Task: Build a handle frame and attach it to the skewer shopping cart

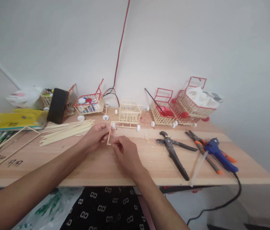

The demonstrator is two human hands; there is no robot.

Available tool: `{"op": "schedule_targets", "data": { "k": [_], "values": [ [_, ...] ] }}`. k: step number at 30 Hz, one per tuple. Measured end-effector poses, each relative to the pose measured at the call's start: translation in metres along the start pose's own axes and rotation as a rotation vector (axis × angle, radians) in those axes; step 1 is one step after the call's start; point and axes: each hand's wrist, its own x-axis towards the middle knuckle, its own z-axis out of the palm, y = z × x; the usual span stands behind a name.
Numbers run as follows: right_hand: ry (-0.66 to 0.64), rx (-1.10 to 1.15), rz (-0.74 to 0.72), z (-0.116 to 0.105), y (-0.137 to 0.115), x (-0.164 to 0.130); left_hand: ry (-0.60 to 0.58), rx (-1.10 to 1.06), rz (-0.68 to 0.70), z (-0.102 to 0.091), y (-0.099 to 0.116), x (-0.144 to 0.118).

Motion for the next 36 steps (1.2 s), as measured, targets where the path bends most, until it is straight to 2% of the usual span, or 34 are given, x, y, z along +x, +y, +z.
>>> {"op": "schedule_targets", "data": {
  "k": [36],
  "values": [
    [0.002,-0.014,0.023,0.0015,0.0018,-0.0015,-0.001,-0.003,-0.014,0.0015,0.0009,-0.0013]
  ]
}}
